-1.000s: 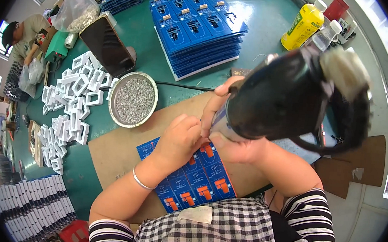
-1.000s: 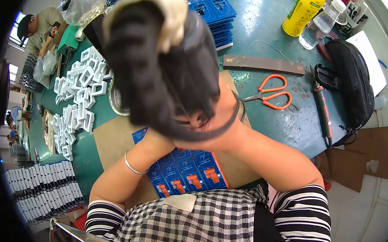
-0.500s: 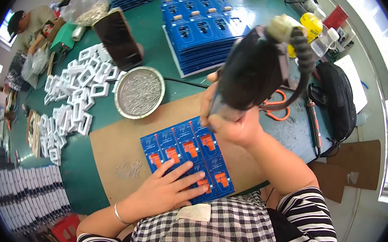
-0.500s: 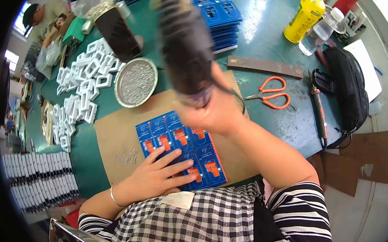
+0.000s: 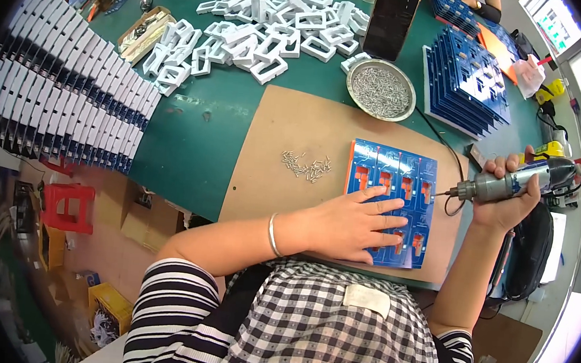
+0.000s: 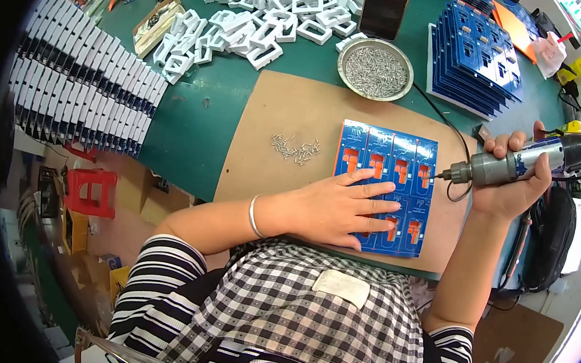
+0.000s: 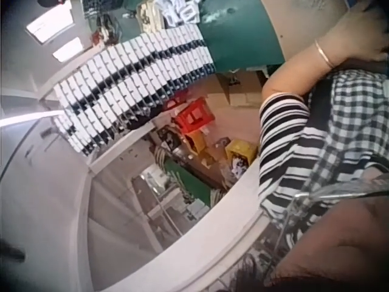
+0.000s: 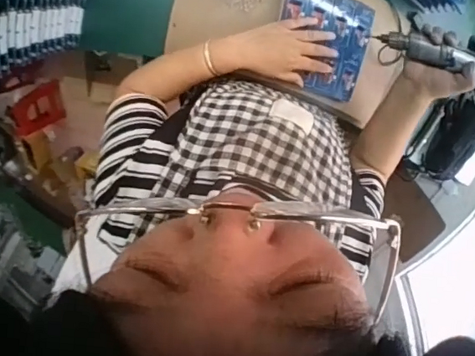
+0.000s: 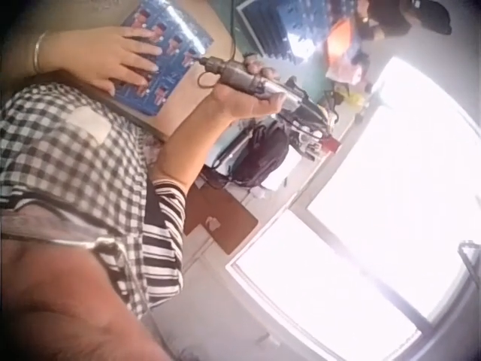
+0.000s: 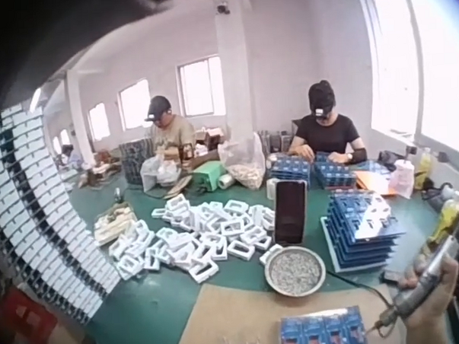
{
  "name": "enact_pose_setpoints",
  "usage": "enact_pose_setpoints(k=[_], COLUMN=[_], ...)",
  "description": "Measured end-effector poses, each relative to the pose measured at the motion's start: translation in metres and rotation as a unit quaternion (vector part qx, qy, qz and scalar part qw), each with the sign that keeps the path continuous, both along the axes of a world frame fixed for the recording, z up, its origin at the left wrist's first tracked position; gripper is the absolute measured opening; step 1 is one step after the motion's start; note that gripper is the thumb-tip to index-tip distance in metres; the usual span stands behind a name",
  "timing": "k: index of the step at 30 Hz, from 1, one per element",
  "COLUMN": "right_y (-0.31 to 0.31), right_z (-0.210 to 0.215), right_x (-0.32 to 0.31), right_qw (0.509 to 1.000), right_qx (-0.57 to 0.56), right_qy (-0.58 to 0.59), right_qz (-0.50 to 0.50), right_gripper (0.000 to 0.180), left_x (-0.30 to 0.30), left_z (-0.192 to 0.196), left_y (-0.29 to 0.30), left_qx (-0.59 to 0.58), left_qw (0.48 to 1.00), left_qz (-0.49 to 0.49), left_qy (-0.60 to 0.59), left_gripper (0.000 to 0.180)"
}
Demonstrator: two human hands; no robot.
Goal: The person fastens white plastic frames onto a blue circuit board panel using an electric screwdriver to drive small screws.
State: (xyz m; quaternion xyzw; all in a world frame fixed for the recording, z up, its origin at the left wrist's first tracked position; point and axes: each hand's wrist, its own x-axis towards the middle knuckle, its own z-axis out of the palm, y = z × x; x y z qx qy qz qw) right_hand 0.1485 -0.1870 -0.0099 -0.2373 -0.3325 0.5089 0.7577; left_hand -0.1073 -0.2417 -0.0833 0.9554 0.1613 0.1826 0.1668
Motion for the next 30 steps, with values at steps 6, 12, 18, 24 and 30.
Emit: enact_pose_setpoints(k=[6, 12, 18, 24, 30], right_y=[-0.038, -0.041, -0.039, -0.026, -0.024], right_z=[-0.008, -0.007, -0.019, -0.030, -0.030], right_x=[-0.015, -0.011, 0.014, 0.006, 0.005], right_qw=[0.995, 0.965, 0.950, 0.951, 0.954], right_qx=[0.025, -0.002, -0.018, -0.031, -0.051], right_qy=[-0.095, -0.240, -0.263, -0.240, -0.223], right_qz=[0.019, -0.104, -0.167, -0.194, -0.193], right_gripper=[0.060, 0.057, 0.057, 0.056, 0.055], left_x=[-0.083, -0.106, -0.102, -0.093, -0.057], left_z=[-0.002, 0.001, 0.008, 0.029, 0.014], left_y=[0.023, 0.044, 0.050, 0.042, -0.013], left_qx=[0.045, 0.011, 0.014, -0.016, -0.248], left_qw=[0.964, 0.939, 0.953, 0.947, 0.942], left_qz=[0.252, 0.342, 0.302, 0.309, 0.210], left_qy=[-0.075, -0.027, 0.017, 0.087, -0.084], left_gripper=[0.018, 0.011, 0.007, 0.009, 0.009])
